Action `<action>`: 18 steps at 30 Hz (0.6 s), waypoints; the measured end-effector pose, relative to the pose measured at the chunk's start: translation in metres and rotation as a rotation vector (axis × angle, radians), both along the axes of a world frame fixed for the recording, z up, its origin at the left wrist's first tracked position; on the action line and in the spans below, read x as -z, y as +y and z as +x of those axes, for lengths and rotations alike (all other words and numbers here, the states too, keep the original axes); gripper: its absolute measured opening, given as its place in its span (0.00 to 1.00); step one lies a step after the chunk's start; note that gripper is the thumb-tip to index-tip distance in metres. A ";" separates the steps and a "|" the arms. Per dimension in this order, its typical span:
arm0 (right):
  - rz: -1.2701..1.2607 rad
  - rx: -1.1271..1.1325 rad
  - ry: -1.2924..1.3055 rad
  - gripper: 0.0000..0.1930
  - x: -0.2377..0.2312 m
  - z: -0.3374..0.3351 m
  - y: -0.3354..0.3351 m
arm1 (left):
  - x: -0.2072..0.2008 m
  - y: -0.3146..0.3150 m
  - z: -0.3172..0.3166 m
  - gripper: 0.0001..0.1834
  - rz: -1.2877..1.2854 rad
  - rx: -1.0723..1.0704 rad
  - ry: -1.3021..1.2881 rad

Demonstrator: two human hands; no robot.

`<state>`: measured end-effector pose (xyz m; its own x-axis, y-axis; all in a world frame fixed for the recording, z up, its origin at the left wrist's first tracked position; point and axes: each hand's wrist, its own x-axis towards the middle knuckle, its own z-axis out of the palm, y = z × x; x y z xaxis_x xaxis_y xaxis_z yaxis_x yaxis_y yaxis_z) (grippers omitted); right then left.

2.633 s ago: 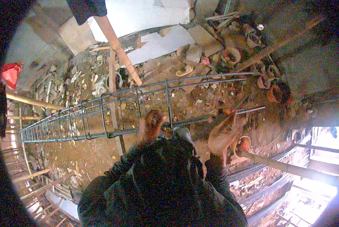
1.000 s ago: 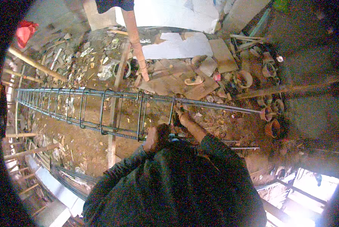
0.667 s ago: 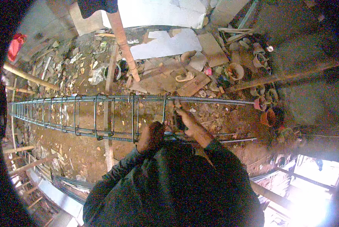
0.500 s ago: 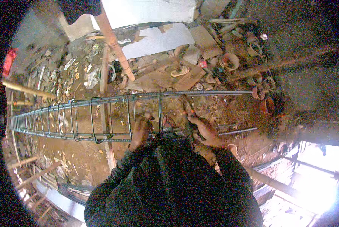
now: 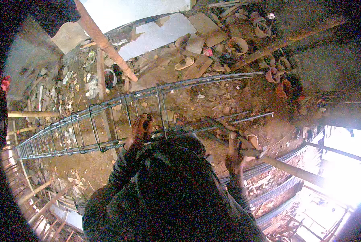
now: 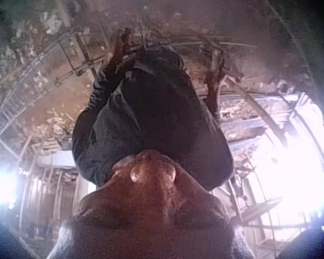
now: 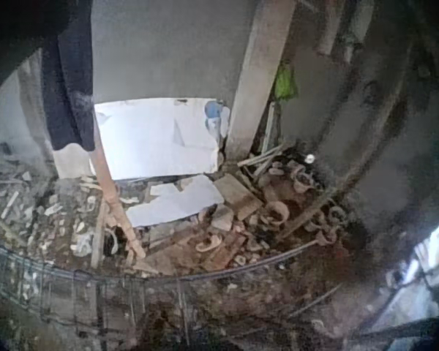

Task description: The person assembles a rebar cage by tying horizontal and vertical steel bars together using wire and pliers. The person repeatedly wraps wire around intersections and twists it to secure the structure.

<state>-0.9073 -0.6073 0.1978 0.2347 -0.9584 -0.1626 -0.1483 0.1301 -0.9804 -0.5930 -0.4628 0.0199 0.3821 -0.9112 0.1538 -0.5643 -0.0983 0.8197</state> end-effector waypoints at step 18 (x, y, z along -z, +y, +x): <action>-0.674 -0.628 1.003 0.35 0.088 0.016 -0.015 | 0.021 -0.068 0.020 0.18 0.199 -0.290 1.266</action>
